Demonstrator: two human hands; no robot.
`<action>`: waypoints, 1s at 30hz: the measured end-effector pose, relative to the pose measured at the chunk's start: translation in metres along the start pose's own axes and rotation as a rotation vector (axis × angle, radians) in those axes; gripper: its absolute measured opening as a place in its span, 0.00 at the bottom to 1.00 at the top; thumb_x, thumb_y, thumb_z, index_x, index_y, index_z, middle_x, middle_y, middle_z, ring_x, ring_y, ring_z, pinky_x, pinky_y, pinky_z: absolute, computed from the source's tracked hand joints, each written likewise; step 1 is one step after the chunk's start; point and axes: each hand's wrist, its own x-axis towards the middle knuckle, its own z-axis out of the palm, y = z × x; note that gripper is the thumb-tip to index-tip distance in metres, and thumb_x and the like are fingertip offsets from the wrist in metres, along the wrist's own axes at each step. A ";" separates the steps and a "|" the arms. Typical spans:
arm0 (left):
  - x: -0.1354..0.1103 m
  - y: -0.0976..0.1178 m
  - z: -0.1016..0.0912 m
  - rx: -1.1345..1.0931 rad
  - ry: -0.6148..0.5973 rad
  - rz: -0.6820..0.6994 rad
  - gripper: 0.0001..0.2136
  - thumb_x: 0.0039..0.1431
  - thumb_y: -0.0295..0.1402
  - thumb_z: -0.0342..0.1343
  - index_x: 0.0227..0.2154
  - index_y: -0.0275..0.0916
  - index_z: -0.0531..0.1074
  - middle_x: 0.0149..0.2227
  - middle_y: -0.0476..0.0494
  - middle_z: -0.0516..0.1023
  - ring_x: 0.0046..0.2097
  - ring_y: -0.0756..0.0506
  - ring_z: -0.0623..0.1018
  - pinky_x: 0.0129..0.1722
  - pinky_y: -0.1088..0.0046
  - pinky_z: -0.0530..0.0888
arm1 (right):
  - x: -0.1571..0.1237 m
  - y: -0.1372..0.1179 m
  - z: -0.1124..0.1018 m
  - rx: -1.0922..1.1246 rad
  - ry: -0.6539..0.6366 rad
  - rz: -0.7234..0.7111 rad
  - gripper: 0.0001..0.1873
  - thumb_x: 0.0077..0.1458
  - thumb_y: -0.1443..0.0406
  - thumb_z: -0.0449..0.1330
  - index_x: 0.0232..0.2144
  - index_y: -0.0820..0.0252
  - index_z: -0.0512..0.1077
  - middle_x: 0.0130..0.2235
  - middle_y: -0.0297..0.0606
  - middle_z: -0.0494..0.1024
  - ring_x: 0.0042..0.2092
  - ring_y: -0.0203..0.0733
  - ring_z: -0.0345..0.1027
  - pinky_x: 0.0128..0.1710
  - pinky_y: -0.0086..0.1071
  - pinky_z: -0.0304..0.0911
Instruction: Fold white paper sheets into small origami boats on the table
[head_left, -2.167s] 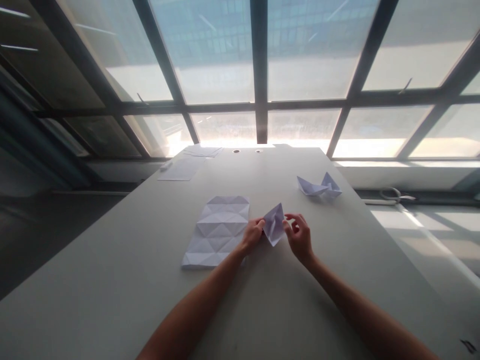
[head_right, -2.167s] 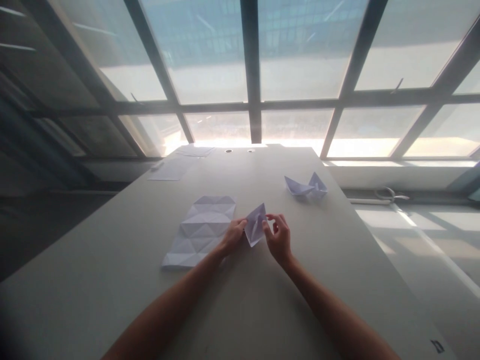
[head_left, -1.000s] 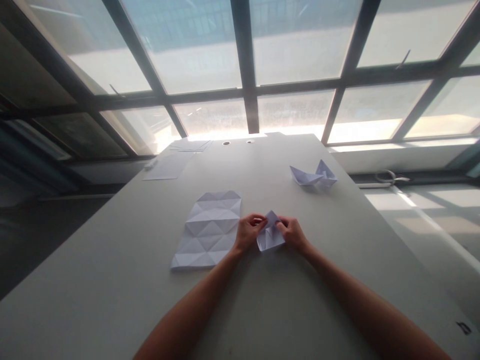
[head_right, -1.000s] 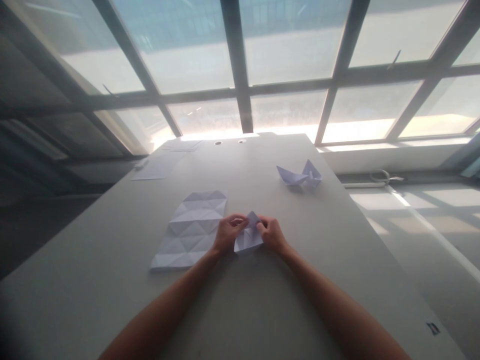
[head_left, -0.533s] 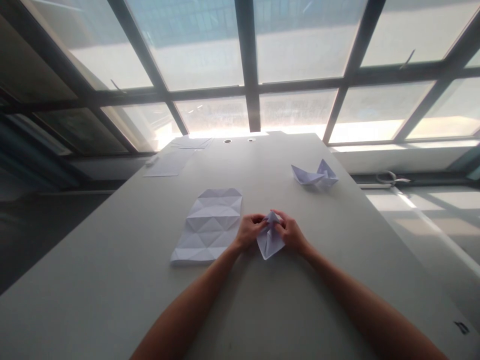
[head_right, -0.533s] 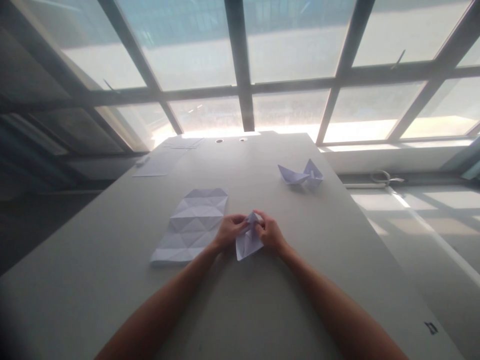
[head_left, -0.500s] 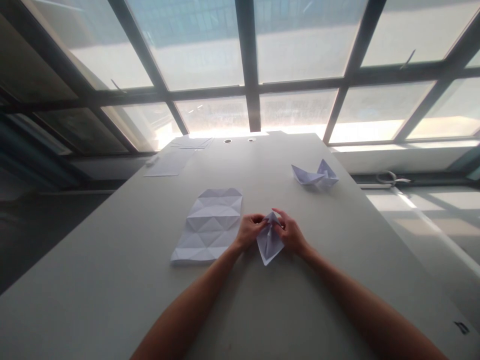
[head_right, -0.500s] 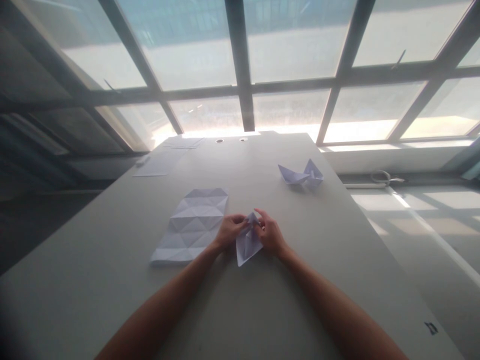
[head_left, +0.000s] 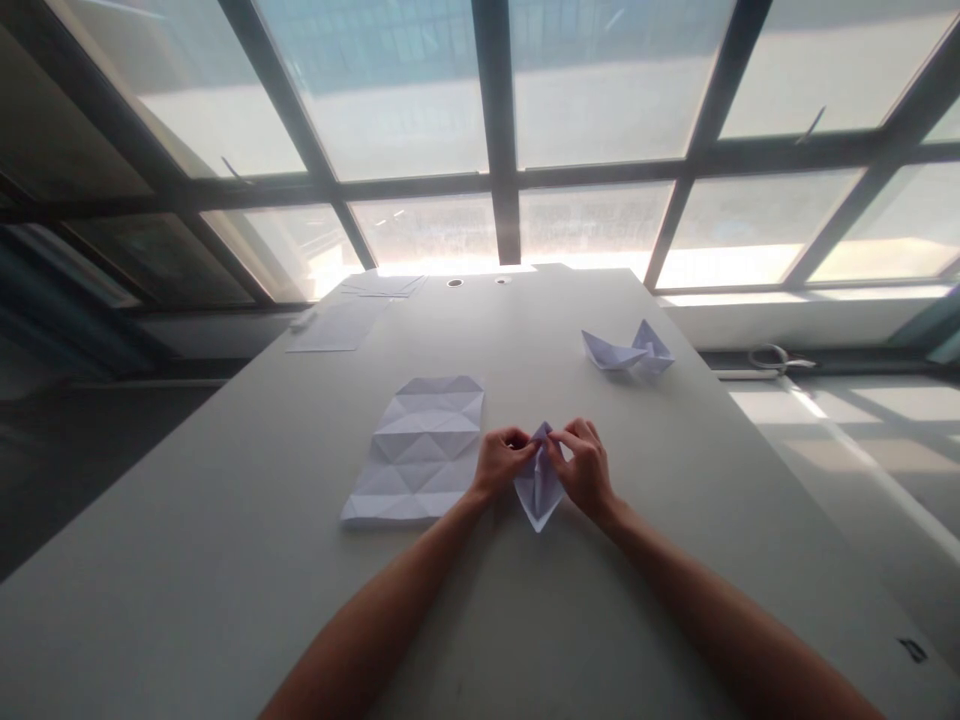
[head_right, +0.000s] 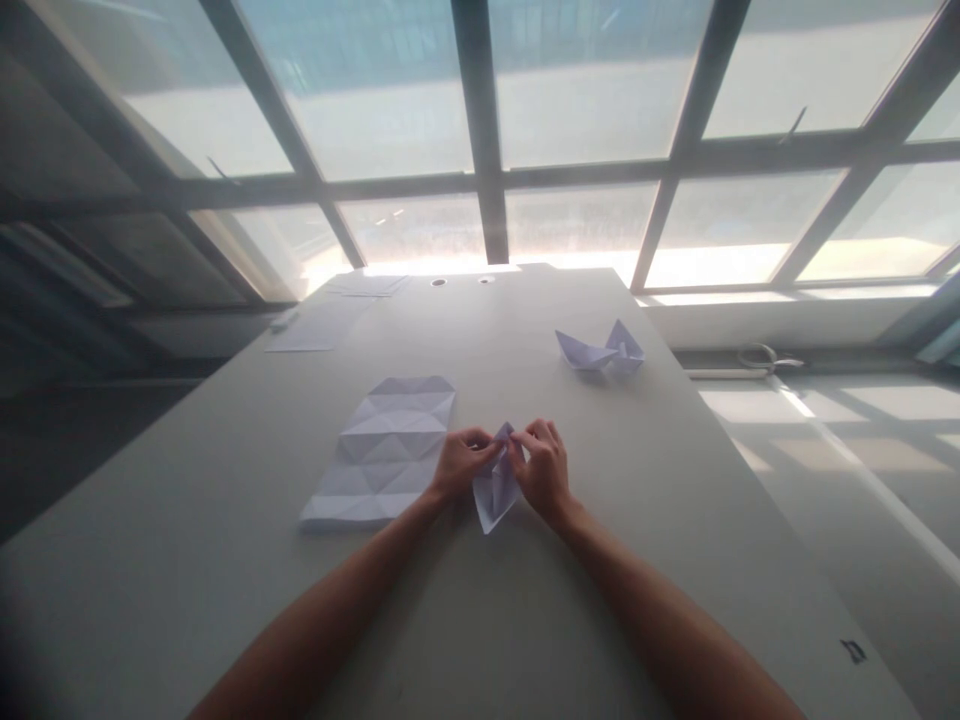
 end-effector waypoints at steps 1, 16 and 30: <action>0.000 0.000 0.000 0.005 0.001 0.004 0.19 0.51 0.48 0.64 0.23 0.34 0.78 0.23 0.46 0.76 0.25 0.49 0.71 0.25 0.76 0.65 | 0.000 0.002 0.001 0.058 0.012 0.032 0.10 0.61 0.62 0.57 0.31 0.55 0.77 0.31 0.38 0.69 0.38 0.45 0.63 0.41 0.38 0.61; 0.007 -0.004 -0.001 -0.197 0.001 0.004 0.19 0.55 0.51 0.60 0.27 0.38 0.67 0.24 0.50 0.71 0.27 0.50 0.70 0.27 0.77 0.66 | 0.018 0.039 -0.001 0.896 0.072 0.665 0.18 0.53 0.47 0.55 0.26 0.54 0.62 0.24 0.33 0.71 0.26 0.42 0.65 0.26 0.34 0.63; 0.009 -0.012 -0.002 -0.331 0.279 0.011 0.19 0.57 0.51 0.61 0.34 0.39 0.67 0.23 0.53 0.72 0.21 0.53 0.68 0.20 0.81 0.60 | 0.010 0.028 0.004 0.804 -0.196 0.628 0.34 0.44 0.59 0.68 0.54 0.62 0.68 0.38 0.41 0.81 0.36 0.44 0.74 0.36 0.34 0.67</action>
